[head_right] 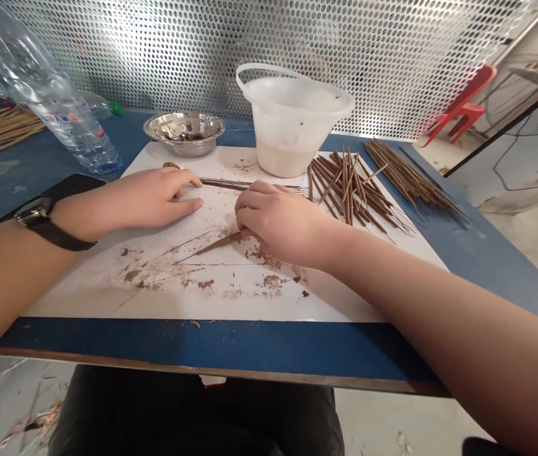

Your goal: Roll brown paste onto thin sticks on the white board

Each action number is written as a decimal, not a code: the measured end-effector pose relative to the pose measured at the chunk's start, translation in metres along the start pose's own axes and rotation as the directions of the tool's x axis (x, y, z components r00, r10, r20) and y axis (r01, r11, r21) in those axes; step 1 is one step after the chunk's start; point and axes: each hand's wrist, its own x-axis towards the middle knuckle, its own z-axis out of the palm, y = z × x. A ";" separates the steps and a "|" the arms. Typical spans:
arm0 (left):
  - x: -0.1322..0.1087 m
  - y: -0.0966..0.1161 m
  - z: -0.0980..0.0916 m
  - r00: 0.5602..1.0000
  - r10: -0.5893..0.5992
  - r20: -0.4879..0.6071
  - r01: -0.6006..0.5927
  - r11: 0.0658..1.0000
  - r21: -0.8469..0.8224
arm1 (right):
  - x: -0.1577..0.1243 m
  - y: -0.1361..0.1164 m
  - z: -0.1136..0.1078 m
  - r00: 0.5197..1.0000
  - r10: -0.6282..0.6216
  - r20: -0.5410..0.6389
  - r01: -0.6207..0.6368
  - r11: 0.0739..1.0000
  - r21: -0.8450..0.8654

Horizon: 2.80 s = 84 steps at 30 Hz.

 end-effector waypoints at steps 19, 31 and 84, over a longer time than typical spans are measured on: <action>-0.004 0.002 -0.001 0.998 0.061 -0.024 -0.061 0.998 -0.005 | -0.006 -0.118 -0.003 0.956 0.049 0.289 -0.081 0.991 0.102; -0.003 0.005 -0.003 1.000 0.012 -0.017 -0.013 1.000 -0.008 | 0.002 -0.100 0.007 0.945 0.123 0.303 -0.164 0.980 0.114; -0.009 0.007 -0.006 0.999 0.046 -0.003 -0.046 0.999 -0.008 | 0.004 -0.089 0.009 0.908 0.290 0.301 -0.316 0.948 0.040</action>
